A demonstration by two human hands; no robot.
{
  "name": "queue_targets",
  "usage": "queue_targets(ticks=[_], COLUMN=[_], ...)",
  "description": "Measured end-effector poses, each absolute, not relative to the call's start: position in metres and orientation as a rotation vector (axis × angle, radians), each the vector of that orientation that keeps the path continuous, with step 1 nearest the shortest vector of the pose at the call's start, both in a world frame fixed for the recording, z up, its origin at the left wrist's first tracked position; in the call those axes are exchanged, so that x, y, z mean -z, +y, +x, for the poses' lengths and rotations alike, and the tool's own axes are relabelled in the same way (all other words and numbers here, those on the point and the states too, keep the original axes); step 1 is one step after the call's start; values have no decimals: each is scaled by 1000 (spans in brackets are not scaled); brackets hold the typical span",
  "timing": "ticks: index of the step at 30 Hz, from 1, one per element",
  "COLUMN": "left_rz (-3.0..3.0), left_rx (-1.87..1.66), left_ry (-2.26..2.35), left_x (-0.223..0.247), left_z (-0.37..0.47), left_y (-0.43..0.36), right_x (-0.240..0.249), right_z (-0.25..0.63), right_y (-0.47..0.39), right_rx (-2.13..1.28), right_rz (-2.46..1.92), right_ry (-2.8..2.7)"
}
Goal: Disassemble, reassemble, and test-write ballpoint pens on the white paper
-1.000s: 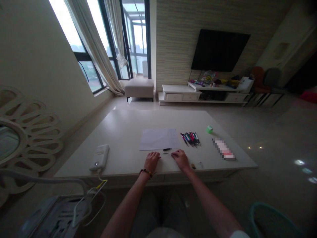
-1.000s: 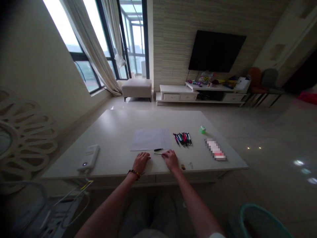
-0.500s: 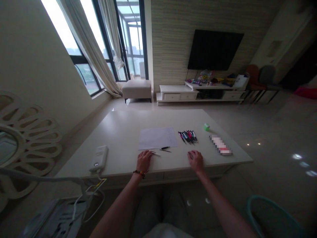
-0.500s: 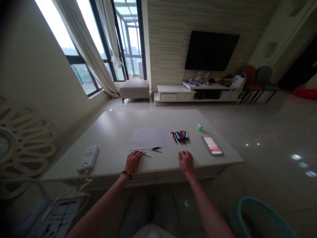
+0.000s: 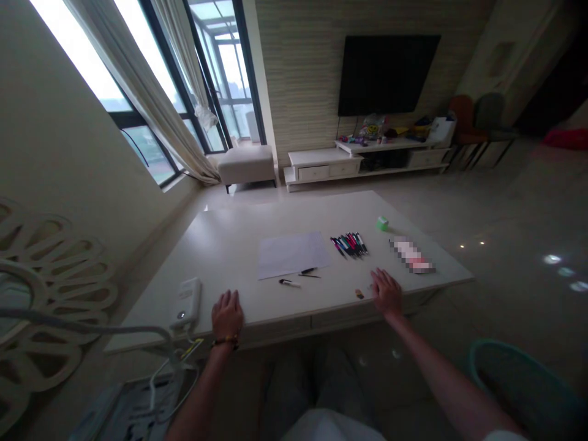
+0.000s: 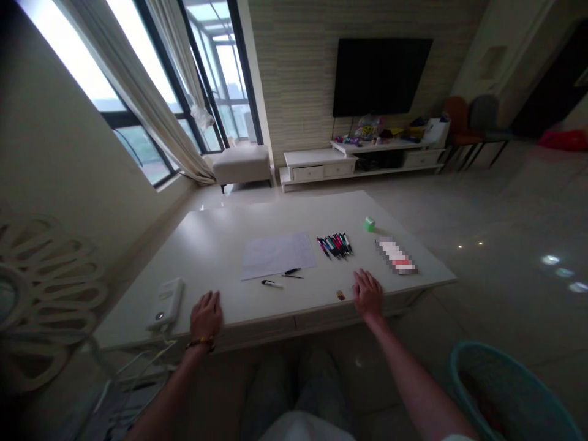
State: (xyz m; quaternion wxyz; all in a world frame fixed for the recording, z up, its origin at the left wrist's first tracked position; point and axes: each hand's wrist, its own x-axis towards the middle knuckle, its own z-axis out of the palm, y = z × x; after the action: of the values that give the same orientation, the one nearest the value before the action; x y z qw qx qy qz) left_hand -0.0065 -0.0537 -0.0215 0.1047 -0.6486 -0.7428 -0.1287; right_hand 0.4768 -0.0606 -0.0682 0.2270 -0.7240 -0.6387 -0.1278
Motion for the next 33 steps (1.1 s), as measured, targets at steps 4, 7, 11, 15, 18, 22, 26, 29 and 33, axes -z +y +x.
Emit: queue_targets(ticks=[4,7,11,15,18,22,26,29,33], left_rz=[-1957,-2092,-2332,-2490,-2503,-2465,-2413,-2350,-2313], left_rx=[298,354,492,617,700,764,790,810,775], left_ry=[-2294,-2207,-1928,-1762,-1767,-1795,-1859,-1911,-1935], left_x=[20,21,22,23,25,23,24,28,30], left_z=[7,33,82,116,122,122,122,121,118], left_y=[-47,-39,-23,-9,-5,-8,-10,-10,-9], right_x=[69,69,65,55,45,39,40,43,46], right_z=[478,469,437,384,344,312,308,310,312], right_y=[-60,-58,-48,-32,-21,-6,1,0,-3], right_rx=[320,286,223,33,-84,-97,-68,-81,-134], right_rz=[-2082,-2154,-2102,-1813,-1643,-1662,-1698,-1693,-1663], right_ry=[-1862,-1820,-1652,-1687,-1738,-1684,-1735,-1798,-1807])
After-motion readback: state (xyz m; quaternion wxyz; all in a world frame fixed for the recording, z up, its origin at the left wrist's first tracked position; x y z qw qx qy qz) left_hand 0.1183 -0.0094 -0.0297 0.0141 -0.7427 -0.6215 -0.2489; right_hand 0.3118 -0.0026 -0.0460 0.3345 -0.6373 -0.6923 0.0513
